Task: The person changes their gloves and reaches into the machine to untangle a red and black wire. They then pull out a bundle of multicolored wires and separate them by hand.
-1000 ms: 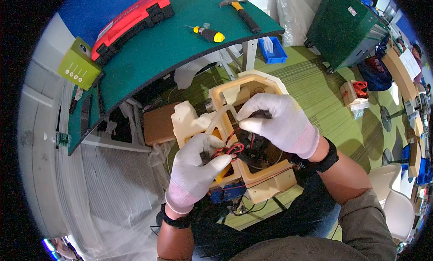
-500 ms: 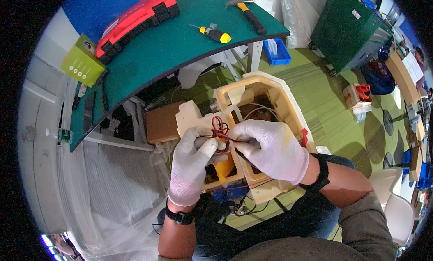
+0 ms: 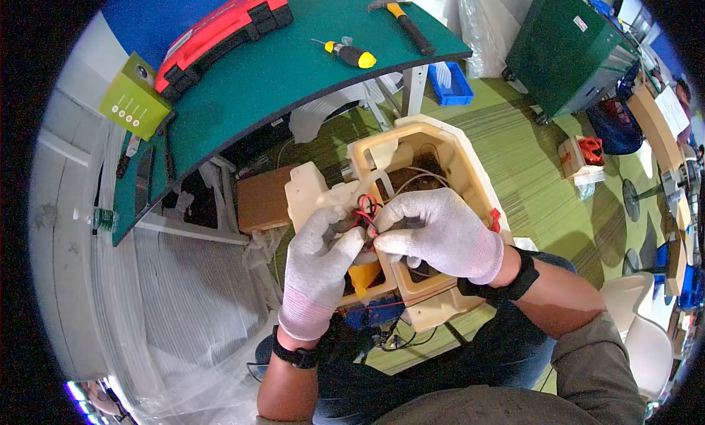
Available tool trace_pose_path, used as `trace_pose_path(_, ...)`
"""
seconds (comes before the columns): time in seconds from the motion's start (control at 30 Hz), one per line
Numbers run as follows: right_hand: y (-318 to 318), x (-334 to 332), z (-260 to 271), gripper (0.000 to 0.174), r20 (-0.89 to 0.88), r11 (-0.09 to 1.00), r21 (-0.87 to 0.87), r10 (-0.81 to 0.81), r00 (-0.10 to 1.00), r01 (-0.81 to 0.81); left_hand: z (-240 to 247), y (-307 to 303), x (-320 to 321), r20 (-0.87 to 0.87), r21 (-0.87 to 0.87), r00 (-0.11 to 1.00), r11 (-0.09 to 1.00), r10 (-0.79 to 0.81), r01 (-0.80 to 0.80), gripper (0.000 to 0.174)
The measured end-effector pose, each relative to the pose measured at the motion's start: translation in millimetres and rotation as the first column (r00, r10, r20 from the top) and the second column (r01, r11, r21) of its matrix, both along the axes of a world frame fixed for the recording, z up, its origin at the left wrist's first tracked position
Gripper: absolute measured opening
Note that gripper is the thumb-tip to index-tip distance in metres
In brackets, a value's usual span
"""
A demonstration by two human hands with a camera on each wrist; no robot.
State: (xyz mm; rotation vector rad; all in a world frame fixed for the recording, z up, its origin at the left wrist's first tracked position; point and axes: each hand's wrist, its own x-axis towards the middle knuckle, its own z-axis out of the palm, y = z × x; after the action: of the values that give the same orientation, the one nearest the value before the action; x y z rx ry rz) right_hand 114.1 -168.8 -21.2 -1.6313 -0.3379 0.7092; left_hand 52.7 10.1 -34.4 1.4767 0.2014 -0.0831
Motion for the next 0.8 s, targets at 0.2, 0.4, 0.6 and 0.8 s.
trace_pose_path(0.2,10,5,-35,0.01,0.635,0.984,0.159,-0.161,0.756,0.076,-2,-4,-3,-0.071,-0.122,0.997,0.992,0.017,-0.025,0.03)
trace_pose_path(0.4,9,6,-27,0.009,0.942,0.992,-0.106,0.076,0.327,0.074,5,2,-2,-0.148,-0.111,0.989,0.994,0.01,-0.026,0.029)
trace_pose_path(0.6,7,11,-29,0.007,0.918,0.993,-0.104,0.077,0.39,0.049,1,3,-2,-0.075,-0.347,0.997,0.938,-0.021,-0.007,0.037)
trace_pose_path(0.8,1,14,-21,0.026,0.746,0.99,0.136,-0.083,0.661,-0.03,6,5,-2,-0.057,-0.081,0.996,0.994,0.069,-0.074,0.042)
